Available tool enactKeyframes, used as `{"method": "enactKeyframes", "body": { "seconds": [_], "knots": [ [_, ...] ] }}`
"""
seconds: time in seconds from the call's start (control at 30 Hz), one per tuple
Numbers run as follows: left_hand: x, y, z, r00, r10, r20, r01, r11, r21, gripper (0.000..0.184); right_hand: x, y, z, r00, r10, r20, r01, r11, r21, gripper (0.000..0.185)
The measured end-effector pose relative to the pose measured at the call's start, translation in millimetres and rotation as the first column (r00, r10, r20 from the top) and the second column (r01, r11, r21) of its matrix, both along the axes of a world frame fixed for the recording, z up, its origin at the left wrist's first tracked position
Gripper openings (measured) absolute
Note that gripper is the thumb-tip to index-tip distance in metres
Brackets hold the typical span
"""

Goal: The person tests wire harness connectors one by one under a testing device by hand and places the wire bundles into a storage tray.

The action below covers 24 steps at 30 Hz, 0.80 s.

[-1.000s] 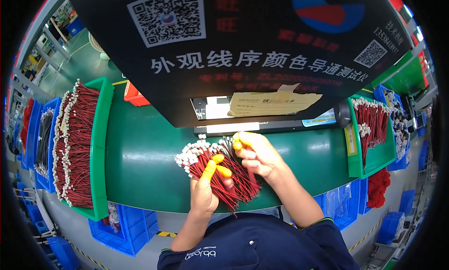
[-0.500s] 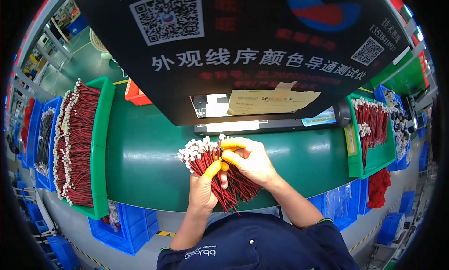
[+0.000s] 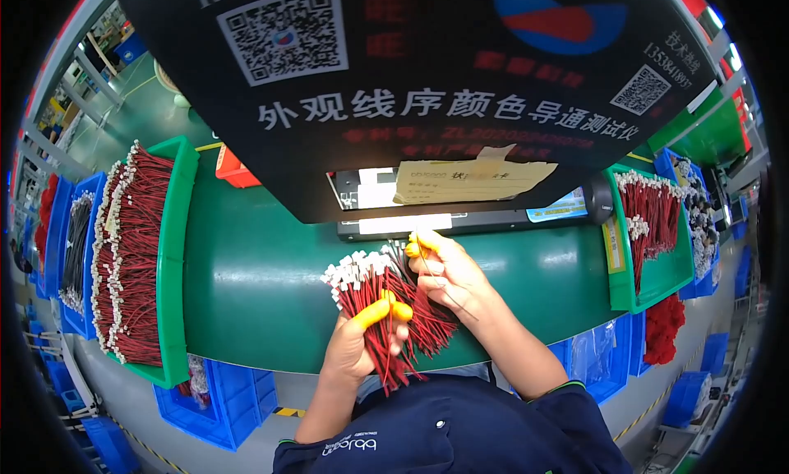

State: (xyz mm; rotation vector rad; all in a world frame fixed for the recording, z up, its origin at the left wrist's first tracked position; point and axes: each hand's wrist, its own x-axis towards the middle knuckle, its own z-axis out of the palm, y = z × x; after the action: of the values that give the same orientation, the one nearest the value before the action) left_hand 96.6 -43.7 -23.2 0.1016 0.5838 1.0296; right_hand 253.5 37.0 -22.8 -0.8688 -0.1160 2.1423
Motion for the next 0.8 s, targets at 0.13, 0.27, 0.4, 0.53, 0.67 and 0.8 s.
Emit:
{"method": "enactKeyframes", "body": {
  "seconds": [0.13, 0.27, 0.4, 0.53, 0.67, 0.8],
  "knots": [
    [-13.2, -10.7, 3.5, 0.995, 0.046, -0.093, -0.043, 0.999, 0.033, 0.013, -3.5, -0.9, 2.3, 0.997, -0.04, -0.063, 0.038, 0.999, -0.036, 0.023],
    [-11.9, -5.6, 5.3, 0.947, 0.16, -0.279, -0.17, 0.985, -0.012, 0.012, -5.8, -3.6, 1.7, 0.997, -0.076, 0.006, 0.076, 0.997, -0.003, 0.022],
    [2.4, 1.7, 4.1, 0.943, 0.2, -0.264, -0.21, 0.978, -0.007, 0.015, -13.5, -17.7, 21.2, 0.672, -0.223, 0.706, -0.362, 0.733, 0.576, 0.016],
    [13.4, 5.6, -1.2, 0.946, 0.184, -0.266, -0.173, 0.983, 0.066, 0.022, -17.4, -27.4, 25.3, 0.895, 0.047, 0.444, -0.287, 0.822, 0.491, 0.011],
    [16.2, 3.8, 11.3, 0.926, 0.215, -0.311, -0.218, 0.976, 0.023, 0.019, -0.1, -1.3, 14.3, 0.987, 0.126, 0.098, -0.134, 0.988, 0.083, 0.018],
    [8.4, 2.3, -1.0, 0.92, 0.272, -0.281, -0.238, 0.96, 0.151, 0.015, 6.8, 0.9, -0.7, 0.992, 0.101, -0.07, -0.099, 0.995, 0.028, 0.018]
  ]
}}
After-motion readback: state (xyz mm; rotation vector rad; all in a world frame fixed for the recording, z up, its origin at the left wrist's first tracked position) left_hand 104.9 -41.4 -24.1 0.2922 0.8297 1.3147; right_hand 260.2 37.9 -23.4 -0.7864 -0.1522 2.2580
